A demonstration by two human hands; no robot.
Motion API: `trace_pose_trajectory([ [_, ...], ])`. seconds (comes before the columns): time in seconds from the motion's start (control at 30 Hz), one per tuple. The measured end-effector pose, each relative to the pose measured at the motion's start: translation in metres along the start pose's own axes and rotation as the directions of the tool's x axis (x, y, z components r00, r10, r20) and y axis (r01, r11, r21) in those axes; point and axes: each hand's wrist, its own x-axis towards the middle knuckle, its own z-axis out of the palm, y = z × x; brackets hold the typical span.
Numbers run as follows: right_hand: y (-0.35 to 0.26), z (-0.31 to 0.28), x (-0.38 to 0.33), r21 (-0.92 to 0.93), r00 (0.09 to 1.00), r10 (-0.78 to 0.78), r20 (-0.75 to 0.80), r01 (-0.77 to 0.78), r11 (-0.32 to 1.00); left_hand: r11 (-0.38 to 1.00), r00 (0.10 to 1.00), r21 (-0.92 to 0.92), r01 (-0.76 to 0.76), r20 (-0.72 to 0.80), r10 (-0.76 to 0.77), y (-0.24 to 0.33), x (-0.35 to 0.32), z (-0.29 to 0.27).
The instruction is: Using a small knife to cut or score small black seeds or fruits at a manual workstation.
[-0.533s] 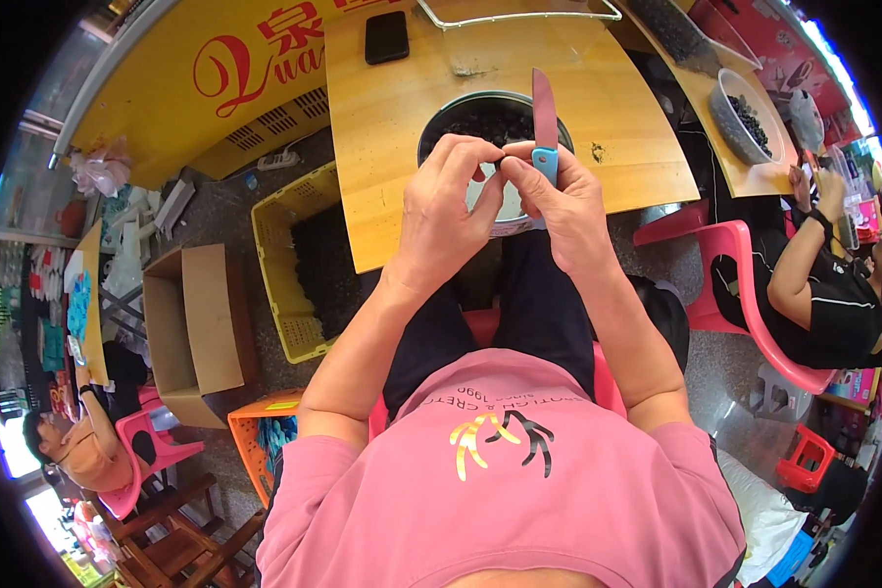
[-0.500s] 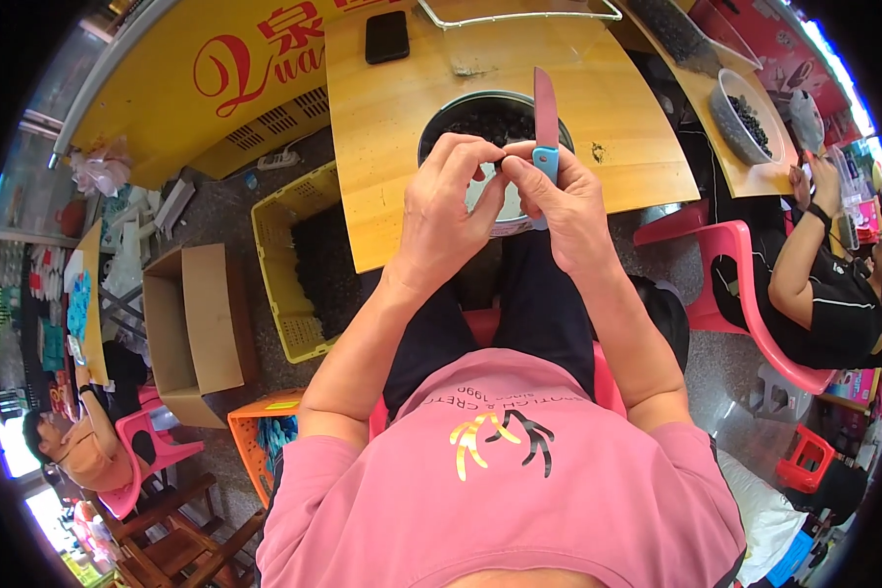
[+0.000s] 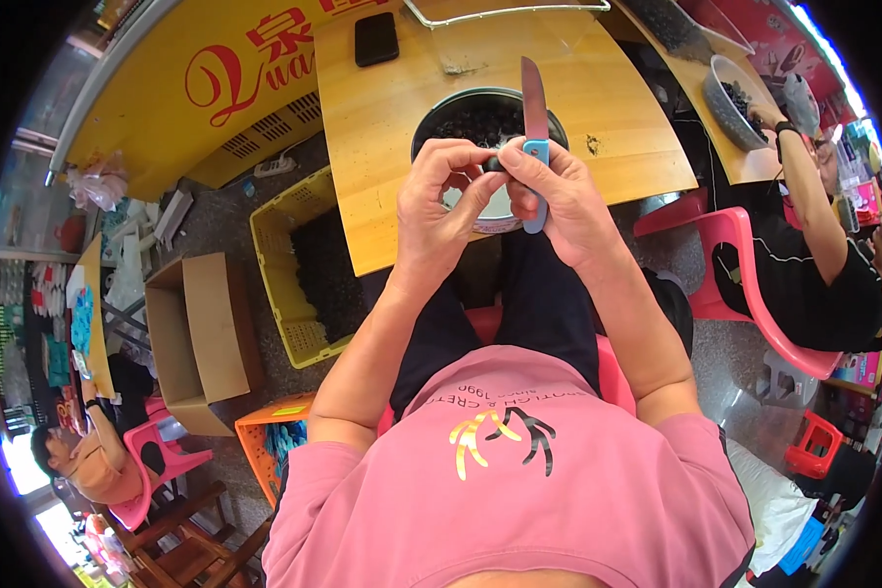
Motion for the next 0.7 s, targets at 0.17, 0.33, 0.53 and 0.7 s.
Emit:
trace_pose_trajectory([
  [0.17, 0.001, 0.001, -0.001, -0.165, 0.994, -0.108, 0.027, 0.111, 0.980, 0.998, 1.000, -0.064, 0.014, 0.005, -0.014, 0.002, -0.001, -0.002],
  [0.33, -0.007, 0.000, -0.003, -0.283, 0.984, -0.174, 0.049, 0.181, 0.942, 0.905, 0.962, -0.332, 0.265, 0.030, -0.271, 0.014, 0.002, -0.004],
  [0.53, -0.010, -0.006, -0.009, -0.670, 0.905, -0.387, 0.178, 0.399, 0.625, 0.700, 0.902, -0.592, 0.400, 0.118, -0.416, -0.002, 0.002, -0.012],
  [0.7, -0.009, -0.012, -0.010, -0.785, 0.776, -0.516, 0.362, 0.552, 0.280, 0.590, 0.885, -0.690, 0.418, 0.163, -0.436, 0.001, 0.004, -0.009],
])
